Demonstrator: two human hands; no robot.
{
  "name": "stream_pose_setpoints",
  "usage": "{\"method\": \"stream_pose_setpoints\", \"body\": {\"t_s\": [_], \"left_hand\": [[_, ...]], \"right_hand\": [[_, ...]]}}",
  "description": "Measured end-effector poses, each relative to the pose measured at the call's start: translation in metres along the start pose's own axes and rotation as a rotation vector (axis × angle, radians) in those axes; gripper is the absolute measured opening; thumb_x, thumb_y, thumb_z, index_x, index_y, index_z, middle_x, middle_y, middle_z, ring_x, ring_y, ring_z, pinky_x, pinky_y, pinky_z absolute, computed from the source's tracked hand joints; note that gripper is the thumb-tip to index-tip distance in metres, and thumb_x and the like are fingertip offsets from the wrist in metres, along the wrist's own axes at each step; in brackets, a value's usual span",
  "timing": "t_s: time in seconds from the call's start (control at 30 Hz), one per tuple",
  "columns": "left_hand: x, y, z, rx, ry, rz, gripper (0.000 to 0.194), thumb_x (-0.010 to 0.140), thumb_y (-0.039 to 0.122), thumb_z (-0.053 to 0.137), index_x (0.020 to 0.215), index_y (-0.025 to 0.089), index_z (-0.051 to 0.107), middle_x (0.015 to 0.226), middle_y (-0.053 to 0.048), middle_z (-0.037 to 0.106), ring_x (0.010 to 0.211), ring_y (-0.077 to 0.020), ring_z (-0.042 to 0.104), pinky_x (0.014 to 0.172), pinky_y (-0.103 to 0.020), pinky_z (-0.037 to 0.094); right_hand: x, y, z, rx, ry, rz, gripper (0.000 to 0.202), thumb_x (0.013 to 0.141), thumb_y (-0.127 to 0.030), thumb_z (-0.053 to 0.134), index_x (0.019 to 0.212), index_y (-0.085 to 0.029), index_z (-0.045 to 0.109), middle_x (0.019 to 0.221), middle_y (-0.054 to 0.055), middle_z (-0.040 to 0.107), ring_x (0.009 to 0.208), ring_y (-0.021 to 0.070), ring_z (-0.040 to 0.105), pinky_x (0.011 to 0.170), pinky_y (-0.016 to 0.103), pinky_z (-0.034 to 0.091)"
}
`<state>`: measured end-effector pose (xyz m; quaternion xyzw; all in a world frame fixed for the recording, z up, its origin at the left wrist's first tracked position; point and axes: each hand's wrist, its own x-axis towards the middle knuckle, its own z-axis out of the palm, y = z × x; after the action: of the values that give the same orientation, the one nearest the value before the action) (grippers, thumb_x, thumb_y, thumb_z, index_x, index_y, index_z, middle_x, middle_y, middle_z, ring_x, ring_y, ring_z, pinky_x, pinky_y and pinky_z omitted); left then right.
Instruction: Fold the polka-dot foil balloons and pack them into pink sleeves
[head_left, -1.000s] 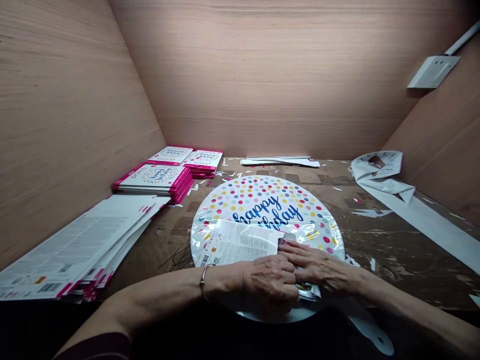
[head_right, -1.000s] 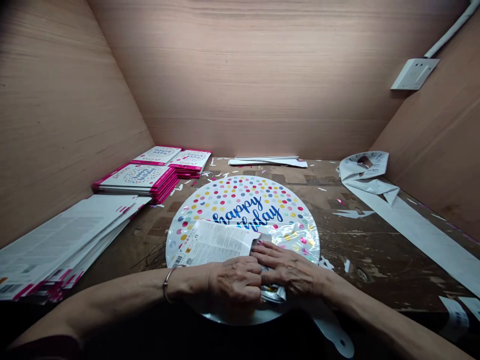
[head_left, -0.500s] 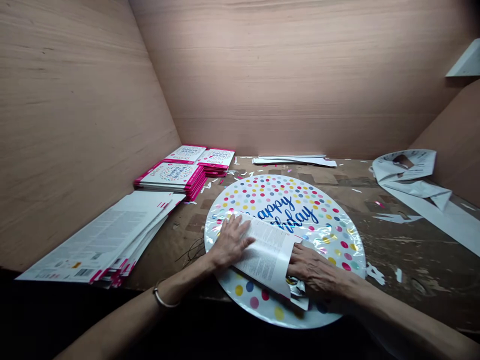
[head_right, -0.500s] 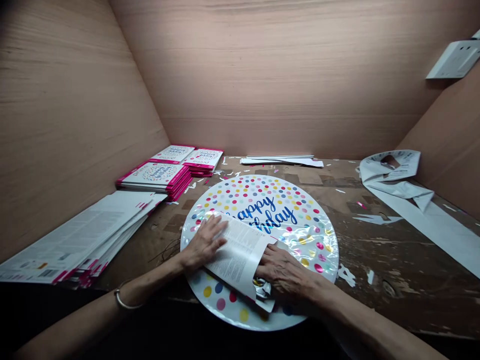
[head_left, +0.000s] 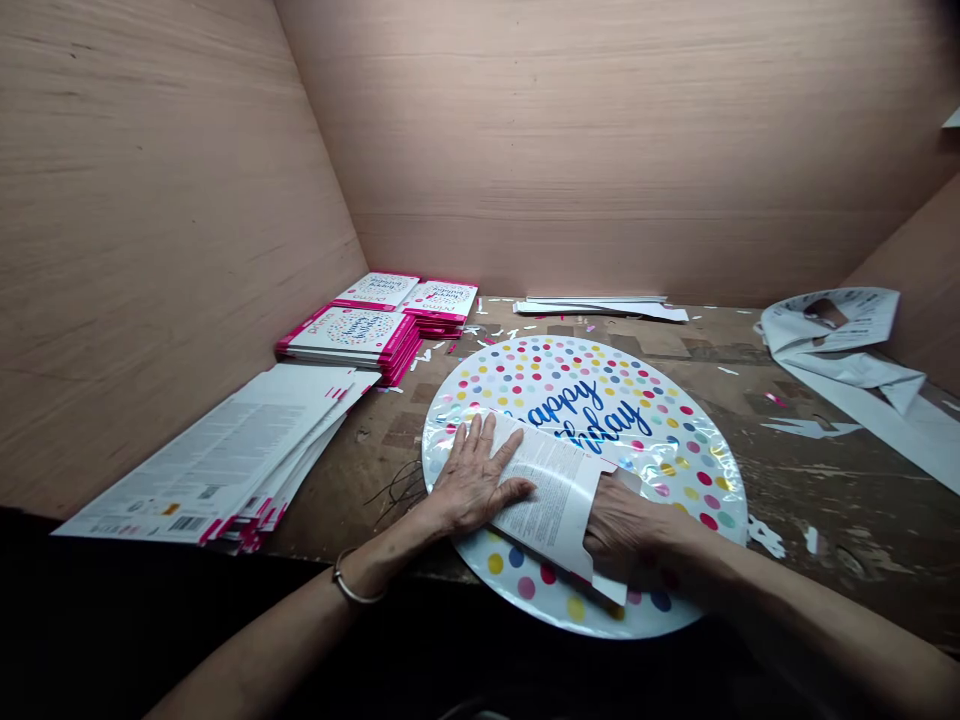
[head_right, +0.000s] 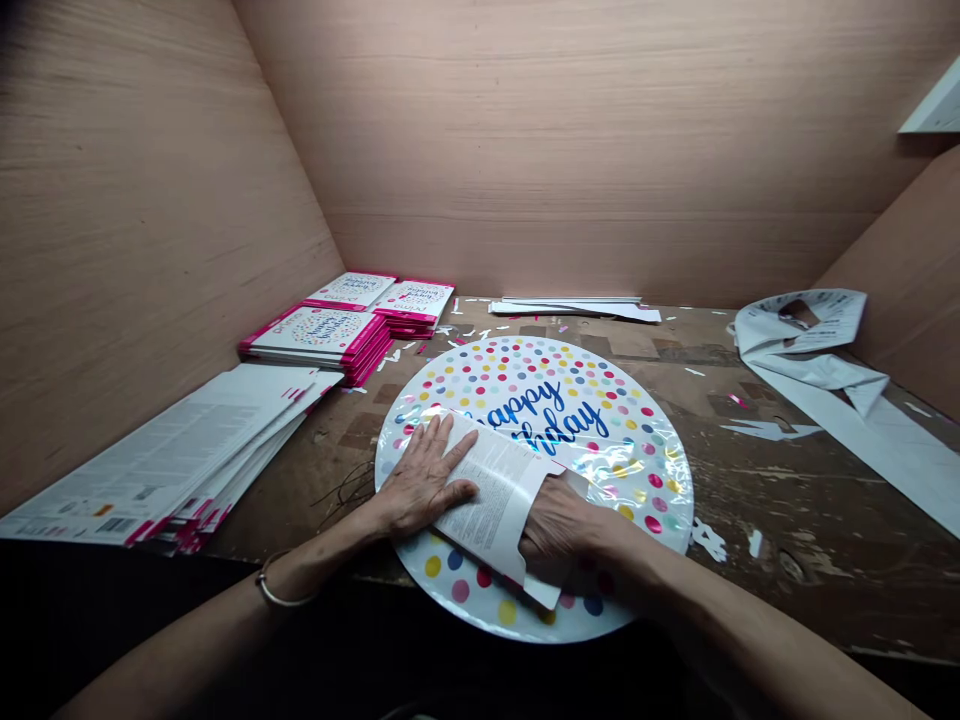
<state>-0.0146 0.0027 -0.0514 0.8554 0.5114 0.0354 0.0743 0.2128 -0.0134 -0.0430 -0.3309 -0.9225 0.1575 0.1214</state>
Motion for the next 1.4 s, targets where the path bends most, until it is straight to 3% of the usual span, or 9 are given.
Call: {"method": "stream_pose_setpoints", "body": {"t_s": [0.13,0.2,0.3,0.43,0.6,0.87,1.13,1.27,1.4], "left_hand": [[0.002,0.004,0.0,0.092,0.019,0.006,0.077,0.078,0.073,0.024,0.138,0.026,0.031,0.146,-0.017,0.02,0.133,-0.0393,0.011,0.102,-0.06,0.006],[0.007,0.01,-0.005,0.152,0.025,0.029,0.076,0.077,0.073,0.028,0.135,0.024,0.038,0.144,-0.017,0.024,0.132,-0.0424,0.013,0.099,-0.065,0.001],[0.016,0.026,-0.013,0.184,0.04,0.171,0.066,0.084,0.065,0.028,0.132,0.022,0.041,0.145,-0.015,0.023,0.133,-0.0409,0.011,0.099,-0.065,-0.001],[0.029,0.055,-0.006,0.116,-0.022,0.323,0.065,0.089,0.059,0.017,0.136,0.018,0.033,0.145,-0.013,0.025,0.135,-0.0324,0.013,0.103,-0.061,0.005],[0.035,0.072,0.013,0.111,-0.006,0.235,0.069,0.088,0.06,0.012,0.136,0.015,0.032,0.146,-0.014,0.022,0.135,-0.0329,0.01,0.102,-0.064,0.002],[0.036,0.073,0.017,0.096,0.033,0.2,0.068,0.088,0.06,0.014,0.136,0.015,0.033,0.146,-0.014,0.02,0.136,-0.0329,0.007,0.102,-0.065,0.001],[0.035,0.072,0.022,0.088,0.087,0.185,0.069,0.088,0.061,0.013,0.136,0.016,0.034,0.146,-0.013,0.021,0.136,-0.0319,0.008,0.103,-0.063,-0.001],[0.035,0.072,0.022,0.076,0.079,0.183,0.069,0.088,0.061,0.012,0.136,0.017,0.034,0.146,-0.013,0.023,0.135,-0.032,0.01,0.103,-0.063,-0.002],[0.034,0.071,0.023,0.068,0.091,0.186,0.068,0.088,0.061,0.013,0.135,0.017,0.035,0.146,-0.012,0.022,0.135,-0.0318,0.01,0.102,-0.063,-0.001]], "right_hand": [[-0.046,-0.006,-0.023,-0.04,-0.096,-0.068,0.045,0.084,-0.032,0.051,0.128,-0.022,0.046,0.128,0.009,0.051,0.119,0.0242,0.045,0.103,0.045,0.03],[-0.067,-0.002,-0.027,-0.077,-0.009,-0.052,0.037,0.087,-0.029,0.047,0.124,-0.022,0.05,0.126,0.009,0.054,0.118,0.0235,0.046,0.105,0.047,0.029],[-0.081,0.005,-0.026,-0.121,0.251,0.094,0.028,0.088,-0.021,0.043,0.111,-0.021,0.059,0.114,0.009,0.061,0.106,0.0215,0.056,0.093,0.041,0.044],[-0.07,0.006,-0.023,-0.107,0.415,0.196,0.026,0.089,-0.02,0.042,0.107,-0.019,0.06,0.106,0.01,0.062,0.097,0.0205,0.058,0.082,0.036,0.051],[-0.052,0.014,-0.013,-0.053,0.395,0.204,0.024,0.087,-0.015,0.044,0.105,-0.017,0.06,0.1,0.01,0.063,0.092,0.0204,0.056,0.08,0.037,0.05],[-0.046,0.024,0.0,0.004,0.407,0.222,0.029,0.086,-0.017,0.048,0.114,-0.019,0.056,0.102,0.007,0.064,0.093,0.0215,0.055,0.089,0.045,0.043],[-0.043,0.024,0.004,0.076,0.431,0.215,0.024,0.087,-0.014,0.044,0.106,-0.02,0.058,0.097,0.006,0.065,0.091,0.02,0.055,0.084,0.04,0.045],[-0.041,0.023,0.002,0.101,0.405,0.255,0.022,0.085,-0.012,0.046,0.103,-0.019,0.056,0.097,0.007,0.062,0.093,0.0202,0.053,0.084,0.039,0.044],[-0.041,0.022,0.002,0.121,0.353,0.281,0.017,0.085,-0.013,0.044,0.097,-0.019,0.055,0.088,0.007,0.061,0.085,0.0201,0.052,0.075,0.037,0.047]]}}
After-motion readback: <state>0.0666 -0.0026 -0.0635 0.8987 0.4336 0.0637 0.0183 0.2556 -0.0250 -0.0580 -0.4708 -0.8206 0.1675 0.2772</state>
